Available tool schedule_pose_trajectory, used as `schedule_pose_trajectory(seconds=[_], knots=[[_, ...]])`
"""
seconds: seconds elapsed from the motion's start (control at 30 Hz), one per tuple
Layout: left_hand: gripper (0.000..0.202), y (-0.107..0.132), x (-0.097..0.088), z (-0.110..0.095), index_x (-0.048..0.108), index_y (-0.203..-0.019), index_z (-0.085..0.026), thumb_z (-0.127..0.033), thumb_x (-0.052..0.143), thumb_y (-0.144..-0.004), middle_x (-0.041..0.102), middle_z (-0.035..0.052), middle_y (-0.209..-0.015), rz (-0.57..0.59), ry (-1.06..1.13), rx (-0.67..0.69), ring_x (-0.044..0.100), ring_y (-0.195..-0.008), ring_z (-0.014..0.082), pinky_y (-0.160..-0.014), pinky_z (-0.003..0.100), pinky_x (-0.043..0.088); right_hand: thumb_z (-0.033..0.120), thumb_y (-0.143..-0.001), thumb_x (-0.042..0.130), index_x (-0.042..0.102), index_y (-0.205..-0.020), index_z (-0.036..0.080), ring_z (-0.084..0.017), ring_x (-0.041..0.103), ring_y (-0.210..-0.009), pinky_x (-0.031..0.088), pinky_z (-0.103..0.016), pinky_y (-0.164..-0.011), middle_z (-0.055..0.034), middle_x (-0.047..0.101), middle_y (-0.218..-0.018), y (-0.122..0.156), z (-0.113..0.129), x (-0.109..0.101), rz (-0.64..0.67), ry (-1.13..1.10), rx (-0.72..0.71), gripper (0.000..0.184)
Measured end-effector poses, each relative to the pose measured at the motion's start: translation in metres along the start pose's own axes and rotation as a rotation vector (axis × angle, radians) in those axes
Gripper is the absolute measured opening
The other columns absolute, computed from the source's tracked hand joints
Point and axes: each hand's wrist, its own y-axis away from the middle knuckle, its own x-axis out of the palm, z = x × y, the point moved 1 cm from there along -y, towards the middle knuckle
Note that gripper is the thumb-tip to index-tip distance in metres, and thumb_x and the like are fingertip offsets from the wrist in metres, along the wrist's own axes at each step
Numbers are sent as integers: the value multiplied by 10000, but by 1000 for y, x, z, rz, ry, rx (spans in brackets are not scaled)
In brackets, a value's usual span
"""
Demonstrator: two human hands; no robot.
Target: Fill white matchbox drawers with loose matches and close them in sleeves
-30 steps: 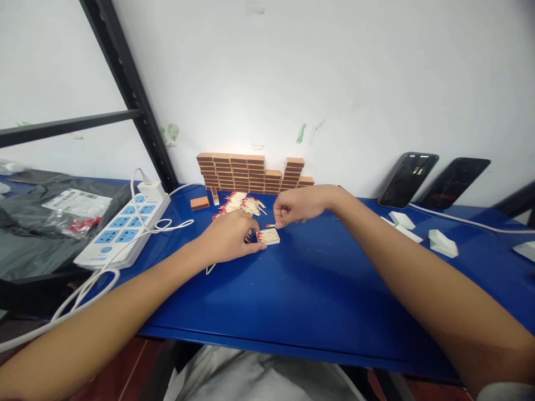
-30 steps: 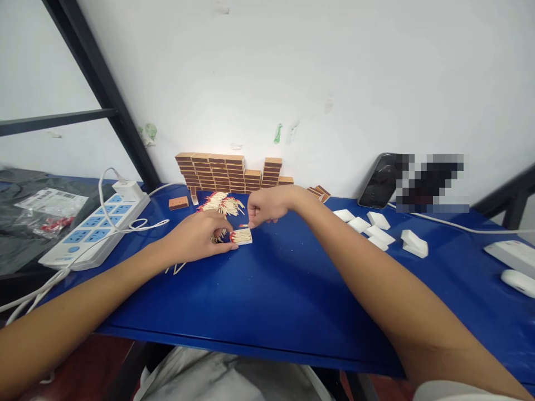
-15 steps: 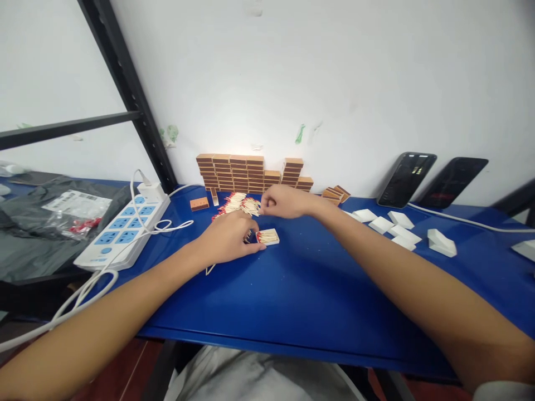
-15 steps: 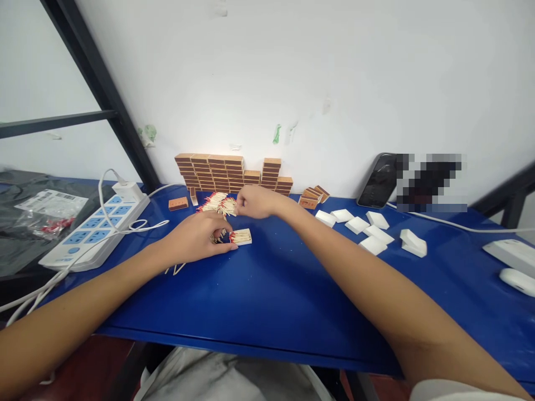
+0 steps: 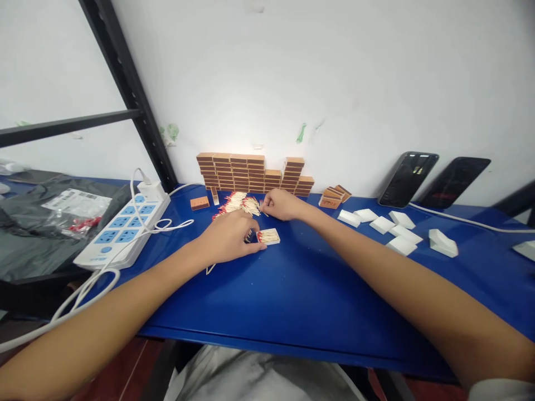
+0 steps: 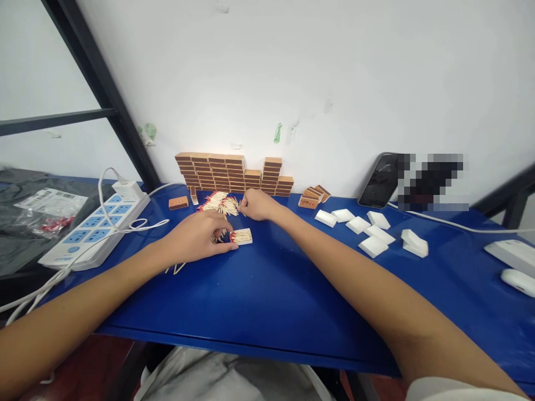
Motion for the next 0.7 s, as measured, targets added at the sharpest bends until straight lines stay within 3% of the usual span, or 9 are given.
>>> schedule_pose_trajectory(seconds=[0.17,0.33,0.5,0.7], knots=[[367,-1,0,0,763,-1030,-181,-526,726,-911,709,62,-899,1,13,4,643,-905,243,-735,342,431,342,-966,650,645,-737,148,-116,570,-511,494,-237,-508,-29,649,-642,15,6,-21,341,-62,130,300],[351,-1,-1,-1,764,-1034,-183,-510,738,-907,710,59,-895,-2,20,5,646,-902,240,-736,340,440,365,-941,707,635,-737,145,-101,574,-518,533,-239,-540,-8,636,-662,23,8,-35,488,-30,119,309],[354,0,-1,-2,762,-1038,-183,-512,730,-912,709,63,-898,1,18,9,647,-897,241,-734,339,443,303,-920,717,629,-688,152,-110,584,-508,539,-260,-569,-10,643,-631,27,11,-40,506,2,129,291],[348,0,-1,-1,760,-1019,-187,-518,722,-917,707,64,-906,9,2,-1,643,-890,238,-722,337,433,252,-933,655,625,-692,150,-130,608,-480,529,-279,-537,-38,679,-670,22,16,-33,252,-30,146,264]])
